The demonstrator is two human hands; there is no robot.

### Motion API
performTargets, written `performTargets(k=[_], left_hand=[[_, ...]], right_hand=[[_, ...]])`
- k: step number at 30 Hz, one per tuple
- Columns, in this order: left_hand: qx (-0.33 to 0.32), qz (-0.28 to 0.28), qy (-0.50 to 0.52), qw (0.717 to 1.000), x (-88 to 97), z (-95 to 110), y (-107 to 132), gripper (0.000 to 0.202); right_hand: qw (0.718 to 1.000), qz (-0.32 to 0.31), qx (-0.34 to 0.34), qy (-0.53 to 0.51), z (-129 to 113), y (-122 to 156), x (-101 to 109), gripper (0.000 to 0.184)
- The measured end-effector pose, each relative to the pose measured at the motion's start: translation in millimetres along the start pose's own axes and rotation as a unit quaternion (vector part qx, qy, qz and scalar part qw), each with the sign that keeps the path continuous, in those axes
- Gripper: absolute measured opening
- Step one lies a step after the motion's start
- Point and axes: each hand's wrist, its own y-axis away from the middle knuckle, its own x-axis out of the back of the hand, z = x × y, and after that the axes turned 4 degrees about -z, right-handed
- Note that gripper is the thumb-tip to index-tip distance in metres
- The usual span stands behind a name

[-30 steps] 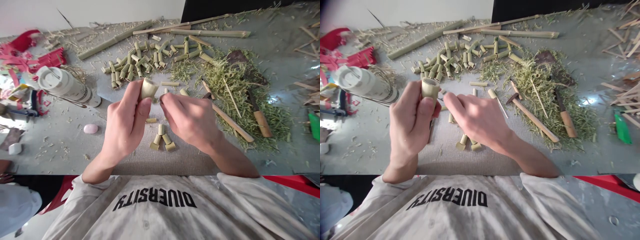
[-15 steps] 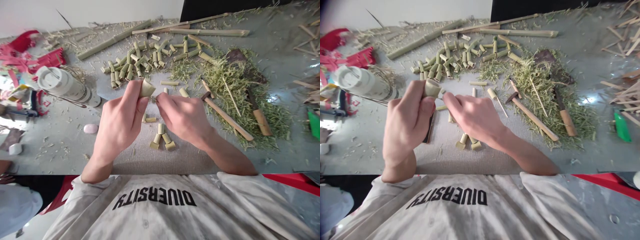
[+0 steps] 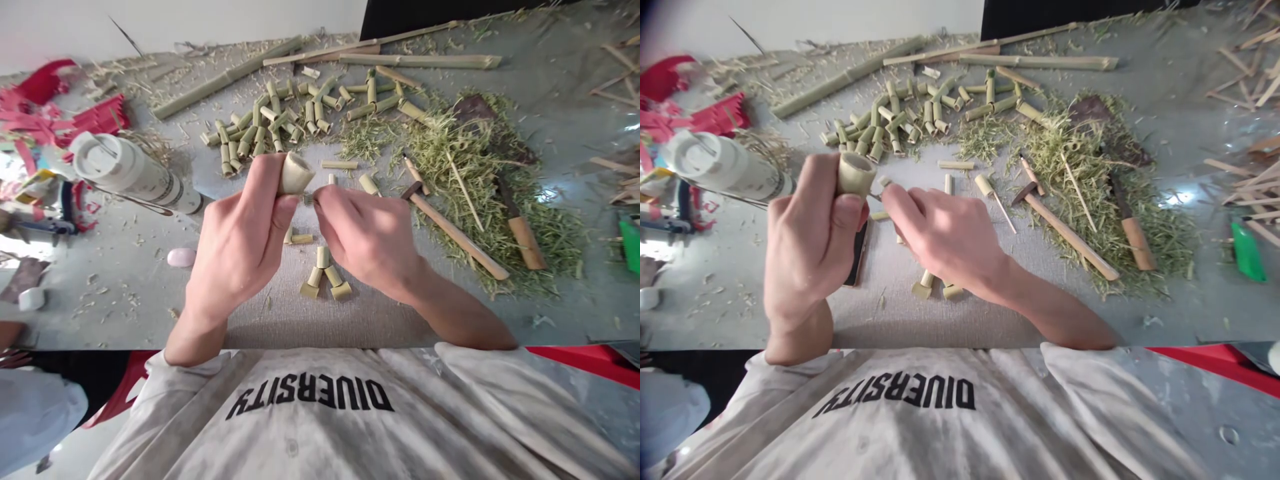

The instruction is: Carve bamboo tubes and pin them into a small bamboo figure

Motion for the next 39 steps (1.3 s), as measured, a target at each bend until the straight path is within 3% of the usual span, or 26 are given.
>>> performTargets(k=[2,4,5,8,9,10,11,13,14,16,18,19,20,23,24,25,28,29,30,32,34,35,37,38,39], left_hand=[[0.015,-0.004,-0.012,1.0,-2.3,-0.3,-1.6,0.026],[0.015,-0.009,-0.009,1.0,-3.7,-1.9,-2.9,0.025],[0.01,-0.009,-0.004,1.0,-3.6,-2.5,-3.1,0.025],[-0.01,0.003,0.002,1.0,-0.6,-0.5,-1.1,0.026],[-0.012,0.011,-0.002,1.0,0.8,1.3,0.1,0.026],[-0.009,0.017,-0.008,1.0,2.2,3.4,1.4,0.026],[-0.003,0.019,-0.011,1.0,3.2,5.5,2.5,0.026],[0.016,0.012,-0.015,1.0,3.9,8.3,4.1,0.028],[0.027,0.006,-0.017,0.999,3.4,8.7,4.3,0.029],[0.039,0.003,-0.027,0.999,1.7,7.8,3.7,0.032],[0.036,0.009,-0.042,0.998,0.2,6.3,2.5,0.033],[0.032,0.012,-0.046,0.998,0.1,6.1,2.1,0.033],[0.031,0.013,-0.049,0.998,0.6,6.6,2.0,0.033],[0.028,0.022,-0.048,0.998,4.8,11.2,4.5,0.031],[0.034,0.021,-0.044,0.998,6.5,12.9,5.8,0.032],[0.04,0.019,-0.039,0.998,7.8,14.1,7.2,0.033],[0.059,0.003,-0.02,0.998,9.4,13.4,9.6,0.037],[0.062,0.002,-0.018,0.998,9.0,11.9,9.4,0.037],[0.062,0.005,-0.021,0.998,8.2,10.2,8.8,0.036],[0.053,0.022,-0.037,0.998,6.1,6.7,6.2,0.032],[0.044,0.031,-0.056,0.997,3.9,3.8,3.1,0.027],[0.039,0.033,-0.063,0.997,3.0,2.6,1.7,0.026],[0.032,0.034,-0.065,0.997,2.0,0.4,-0.3,0.027],[0.032,0.033,-0.063,0.997,1.8,-0.6,-0.8,0.028],[0.031,0.036,-0.06,0.997,1.8,-1.4,-0.9,0.029]], right_hand=[[1.0,0.004,-0.009,-0.015,1.3,-0.5,-1.9,0.021],[0.981,-0.047,-0.049,-0.182,1.2,-3.7,0.1,0.024],[0.948,-0.097,-0.076,-0.293,0.5,-5.8,2.3,0.026],[0.801,-0.242,-0.128,-0.532,-3.2,-9.7,8.7,0.032],[0.789,-0.248,-0.13,-0.548,-4.4,-9.5,9.4,0.033],[0.809,-0.23,-0.126,-0.526,-5.3,-8.5,9.2,0.032],[0.855,-0.188,-0.113,-0.471,-5.6,-7.0,7.9,0.031],[0.953,-0.078,-0.067,-0.284,-4.5,-3.5,3.4,0.025],[0.981,-0.037,-0.043,-0.187,-3.4,-2.2,0.9,0.023],[0.997,0.005,-0.013,-0.073,-1.3,-1.9,-2.2,0.02],[0.993,-0.007,-0.034,-0.117,-1.5,-4.5,-0.7,0.021],[0.979,-0.035,-0.058,-0.195,-2.8,-6.5,1.9,0.022],[0.947,-0.081,-0.09,-0.297,-4.8,-8.6,5.3,0.024],[0.762,-0.255,-0.179,-0.568,-13.0,-12.7,15.7,0.03],[0.736,-0.272,-0.188,-0.591,-15.5,-12.6,17.2,0.031],[0.759,-0.256,-0.186,-0.569,-17.2,-11.9,17.2,0.03],[0.951,-0.088,-0.115,-0.274,-17.0,-8.2,10.2,0.025],[0.981,-0.048,-0.094,-0.163,-15.4,-7.3,7.1,0.023],[0.993,-0.031,-0.079,-0.087,-13.6,-7.0,4.5,0.021],[0.993,-0.037,-0.073,-0.08,-10.9,-8.3,2.0,0.021],[0.964,-0.084,-0.096,-0.232,-11.2,-11.2,2.9,0.024],[0.925,-0.123,-0.118,-0.34,-12.3,-12.9,4.1,0.025],[0.81,-0.208,-0.172,-0.521,-14.8,-15.7,6.1,0.027],[0.772,-0.23,-0.187,-0.562,-15.0,-16.5,6.3,0.027],[0.771,-0.231,-0.19,-0.562,-14.0,-16.8,5.5,0.027]])
